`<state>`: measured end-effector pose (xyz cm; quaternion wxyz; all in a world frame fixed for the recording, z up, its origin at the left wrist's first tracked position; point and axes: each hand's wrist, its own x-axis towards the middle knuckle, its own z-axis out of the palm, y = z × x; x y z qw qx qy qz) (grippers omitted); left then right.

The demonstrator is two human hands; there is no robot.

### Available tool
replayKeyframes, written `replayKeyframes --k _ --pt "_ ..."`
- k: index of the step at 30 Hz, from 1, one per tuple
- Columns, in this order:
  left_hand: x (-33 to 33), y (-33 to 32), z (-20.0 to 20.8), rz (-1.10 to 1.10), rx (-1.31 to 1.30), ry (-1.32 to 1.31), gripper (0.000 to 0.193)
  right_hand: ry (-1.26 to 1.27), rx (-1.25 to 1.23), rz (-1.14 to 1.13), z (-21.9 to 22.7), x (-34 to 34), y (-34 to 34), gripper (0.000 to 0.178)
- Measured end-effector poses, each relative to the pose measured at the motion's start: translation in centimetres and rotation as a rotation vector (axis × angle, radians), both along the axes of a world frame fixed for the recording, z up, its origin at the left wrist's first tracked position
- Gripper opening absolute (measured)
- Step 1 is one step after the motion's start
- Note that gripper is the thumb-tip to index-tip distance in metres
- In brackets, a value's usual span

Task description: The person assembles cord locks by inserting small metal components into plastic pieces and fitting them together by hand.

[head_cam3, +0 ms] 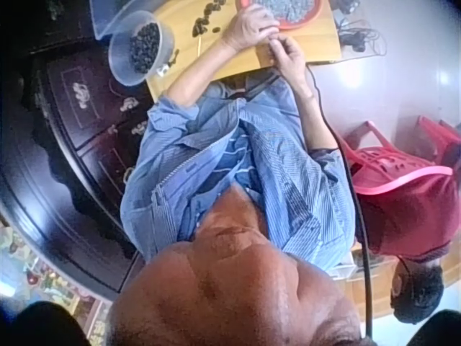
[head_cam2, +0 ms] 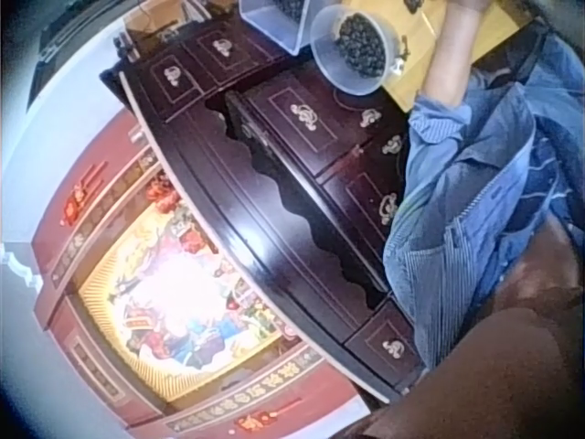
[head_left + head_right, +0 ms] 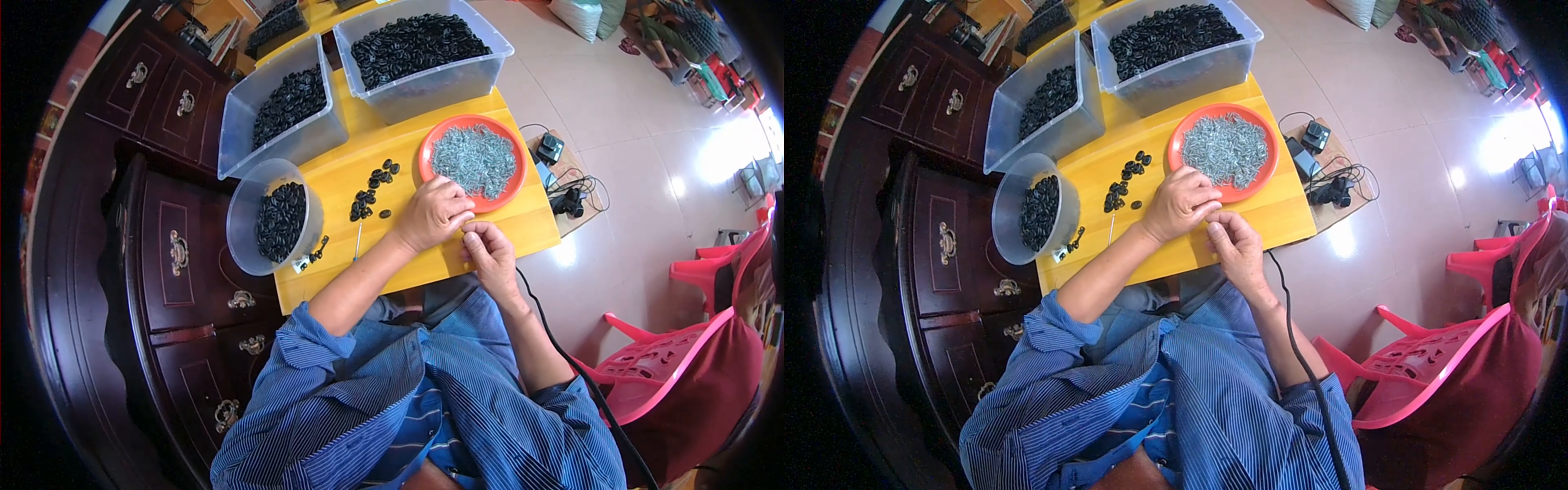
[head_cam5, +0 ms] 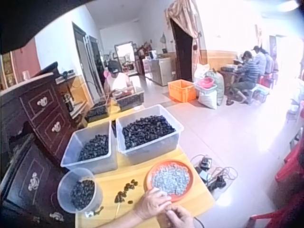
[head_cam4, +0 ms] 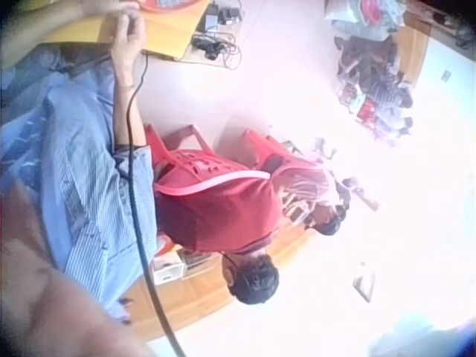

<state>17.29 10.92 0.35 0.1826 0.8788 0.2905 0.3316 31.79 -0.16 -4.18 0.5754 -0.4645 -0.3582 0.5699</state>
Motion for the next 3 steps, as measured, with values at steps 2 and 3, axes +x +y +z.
replayKeyframes --k 2,3 --pt "-0.05 -0.15 -0.09 0.005 0.004 0.003 0.013 0.001 -0.005 0.006 0.11 -0.02 0.0 0.019" --pt "-0.05 -0.19 -0.17 0.007 0.008 0.007 0.014 0.0 -0.007 0.007 0.09 -0.04 0.0 0.019"
